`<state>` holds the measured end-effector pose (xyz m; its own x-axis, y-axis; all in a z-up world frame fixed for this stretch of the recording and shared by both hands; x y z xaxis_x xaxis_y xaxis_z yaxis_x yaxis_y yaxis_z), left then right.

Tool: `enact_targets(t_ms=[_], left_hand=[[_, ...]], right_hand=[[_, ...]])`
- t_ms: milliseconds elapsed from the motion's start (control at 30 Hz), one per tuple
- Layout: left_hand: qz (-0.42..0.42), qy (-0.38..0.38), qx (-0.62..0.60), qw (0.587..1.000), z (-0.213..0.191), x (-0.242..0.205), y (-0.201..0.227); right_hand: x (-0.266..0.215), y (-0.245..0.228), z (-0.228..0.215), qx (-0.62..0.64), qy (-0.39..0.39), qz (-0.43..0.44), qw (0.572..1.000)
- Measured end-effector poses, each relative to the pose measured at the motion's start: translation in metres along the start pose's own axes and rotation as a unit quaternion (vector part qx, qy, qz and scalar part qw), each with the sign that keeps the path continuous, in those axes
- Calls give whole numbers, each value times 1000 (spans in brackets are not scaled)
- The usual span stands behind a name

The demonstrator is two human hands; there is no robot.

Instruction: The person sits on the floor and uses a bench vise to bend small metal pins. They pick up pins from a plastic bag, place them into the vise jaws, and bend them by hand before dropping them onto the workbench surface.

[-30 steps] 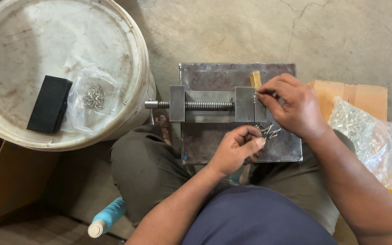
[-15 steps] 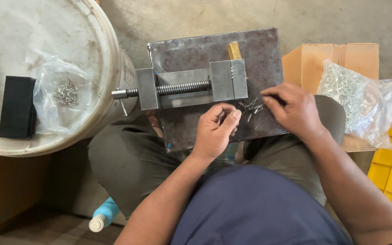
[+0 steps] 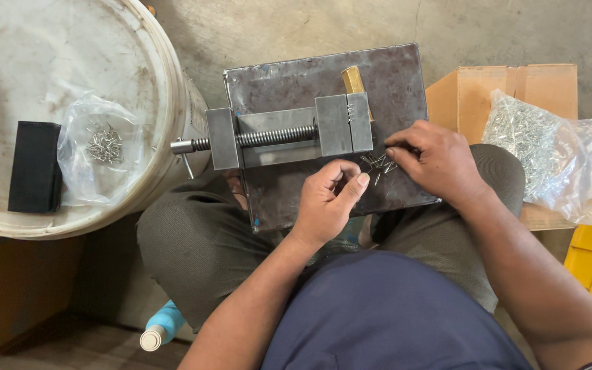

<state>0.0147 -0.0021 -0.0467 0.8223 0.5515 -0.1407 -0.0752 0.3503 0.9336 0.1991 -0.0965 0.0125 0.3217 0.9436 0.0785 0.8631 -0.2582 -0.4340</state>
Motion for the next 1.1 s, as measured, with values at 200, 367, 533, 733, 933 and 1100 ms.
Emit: enact_targets(t_ms=[200,367,533,733,933,1100], left_hand=[[-2,2,0,1000,1,0,2],[43,14,72,996,2,-1,11],[147,-7,199,969,5,-4,20],[29,-62,124,990,0,-4,8],[-40,-87,-48,994,-1,0,-5],[-3,-52,-7,999,0,-1,4]], right_hand=[[-2,-4,1,-20,-1,-9,1000],[-13,-3,0,93,-19,26,995],[-32,6,10,471,-132,123,864],[-35,-8,25,490,-94,152,853],[-23,-35,7,291,36,-45,955],[12,-45,-20,160,147,-69,974]])
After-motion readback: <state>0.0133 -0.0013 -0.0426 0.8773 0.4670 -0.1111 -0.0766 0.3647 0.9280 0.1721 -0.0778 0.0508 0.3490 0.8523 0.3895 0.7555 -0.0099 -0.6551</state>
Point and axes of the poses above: each hand's wrist, its own x-axis towards the middle knuckle, its own z-axis out of the palm, y = z × x, the point moved 2 cm from there along x, towards the middle knuckle, and after that the axes turned 6 degrees about -z, right-handed, at the moved point
